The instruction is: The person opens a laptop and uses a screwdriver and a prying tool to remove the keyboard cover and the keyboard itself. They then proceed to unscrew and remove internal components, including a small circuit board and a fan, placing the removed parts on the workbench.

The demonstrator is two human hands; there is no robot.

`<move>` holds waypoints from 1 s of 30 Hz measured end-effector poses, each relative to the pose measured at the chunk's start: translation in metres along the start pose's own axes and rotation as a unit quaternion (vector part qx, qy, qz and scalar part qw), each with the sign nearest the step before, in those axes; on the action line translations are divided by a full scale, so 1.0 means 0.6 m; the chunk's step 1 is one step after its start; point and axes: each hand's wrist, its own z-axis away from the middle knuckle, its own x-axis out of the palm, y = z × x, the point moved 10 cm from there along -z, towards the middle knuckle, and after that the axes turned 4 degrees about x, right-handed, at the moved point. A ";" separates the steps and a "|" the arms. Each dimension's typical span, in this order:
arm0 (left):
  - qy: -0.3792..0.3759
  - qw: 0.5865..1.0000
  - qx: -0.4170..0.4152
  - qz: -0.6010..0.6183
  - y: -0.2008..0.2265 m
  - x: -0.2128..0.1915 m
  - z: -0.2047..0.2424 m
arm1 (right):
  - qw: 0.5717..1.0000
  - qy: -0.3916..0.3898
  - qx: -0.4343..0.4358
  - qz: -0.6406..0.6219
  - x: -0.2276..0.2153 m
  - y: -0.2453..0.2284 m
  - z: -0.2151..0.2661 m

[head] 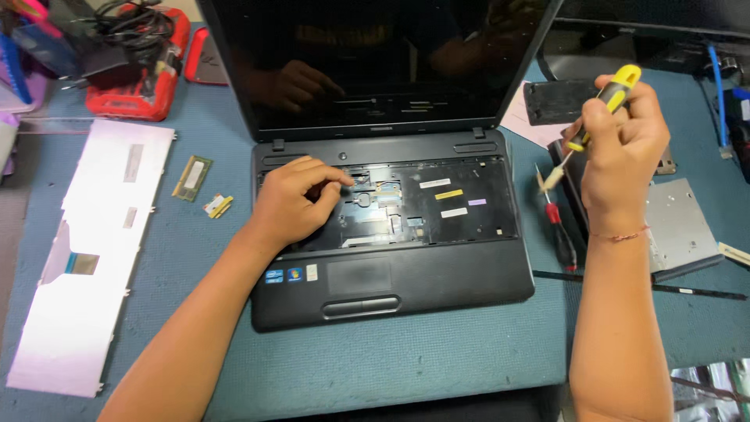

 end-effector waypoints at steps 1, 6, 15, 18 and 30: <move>-0.004 1.000 0.001 0.007 0.001 0.000 0.000 | 1.000 0.005 0.004 0.006 -0.014 0.018 -0.014; -0.035 0.998 0.031 -0.031 0.018 0.011 -0.007 | 0.996 0.004 0.084 0.041 -0.050 0.067 -0.032; -0.078 0.993 -0.009 -0.092 0.009 0.027 0.005 | 0.918 -0.219 0.061 0.325 0.036 0.051 0.000; -0.084 0.990 -0.019 -0.114 -0.001 0.029 0.011 | 0.860 -0.245 0.088 0.438 0.035 0.084 0.000; -0.083 0.991 0.015 -0.103 0.017 0.030 0.003 | 0.769 -0.287 0.110 0.560 0.037 0.158 0.011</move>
